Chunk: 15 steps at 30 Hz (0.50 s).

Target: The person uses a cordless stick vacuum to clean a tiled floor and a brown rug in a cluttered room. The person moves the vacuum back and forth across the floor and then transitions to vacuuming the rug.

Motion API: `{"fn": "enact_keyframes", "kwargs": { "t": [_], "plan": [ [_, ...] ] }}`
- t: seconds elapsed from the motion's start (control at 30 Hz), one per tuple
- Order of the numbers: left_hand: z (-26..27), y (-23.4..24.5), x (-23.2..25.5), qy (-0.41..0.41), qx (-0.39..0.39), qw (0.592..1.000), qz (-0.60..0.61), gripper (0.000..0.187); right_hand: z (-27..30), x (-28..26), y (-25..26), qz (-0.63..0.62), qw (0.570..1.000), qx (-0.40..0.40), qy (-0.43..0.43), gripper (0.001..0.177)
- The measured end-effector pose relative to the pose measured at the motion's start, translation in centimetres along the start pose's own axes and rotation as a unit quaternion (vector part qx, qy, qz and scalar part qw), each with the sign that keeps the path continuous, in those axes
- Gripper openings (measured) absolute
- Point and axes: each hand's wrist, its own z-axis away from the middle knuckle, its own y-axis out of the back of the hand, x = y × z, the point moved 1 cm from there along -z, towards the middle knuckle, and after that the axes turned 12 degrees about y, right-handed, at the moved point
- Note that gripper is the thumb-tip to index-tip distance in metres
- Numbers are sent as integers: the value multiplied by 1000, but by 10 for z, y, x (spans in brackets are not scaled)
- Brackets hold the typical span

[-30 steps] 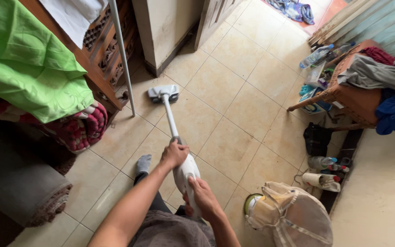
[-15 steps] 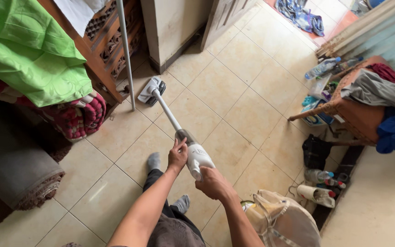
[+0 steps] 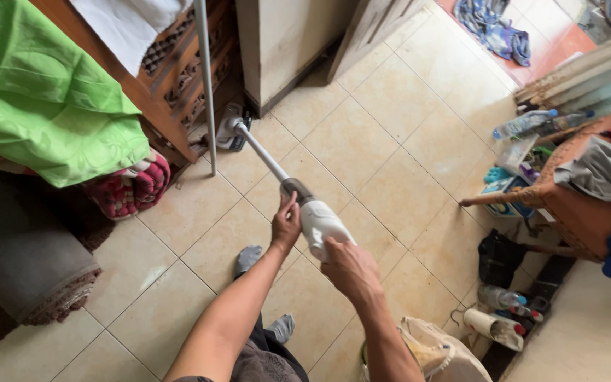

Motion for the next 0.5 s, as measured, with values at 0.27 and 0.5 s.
{"fn": "enact_keyframes", "kwargs": {
  "t": [0.27, 0.5],
  "plan": [
    [-56, 5, 82, 24, 24, 998, -55, 38, -51, -25, 70, 17, 999, 46, -9, 28],
    [-124, 15, 82, -48, 46, 992, -106, 32, -109, -25, 91, -56, 997, 53, -25, 27]
  ]
}}
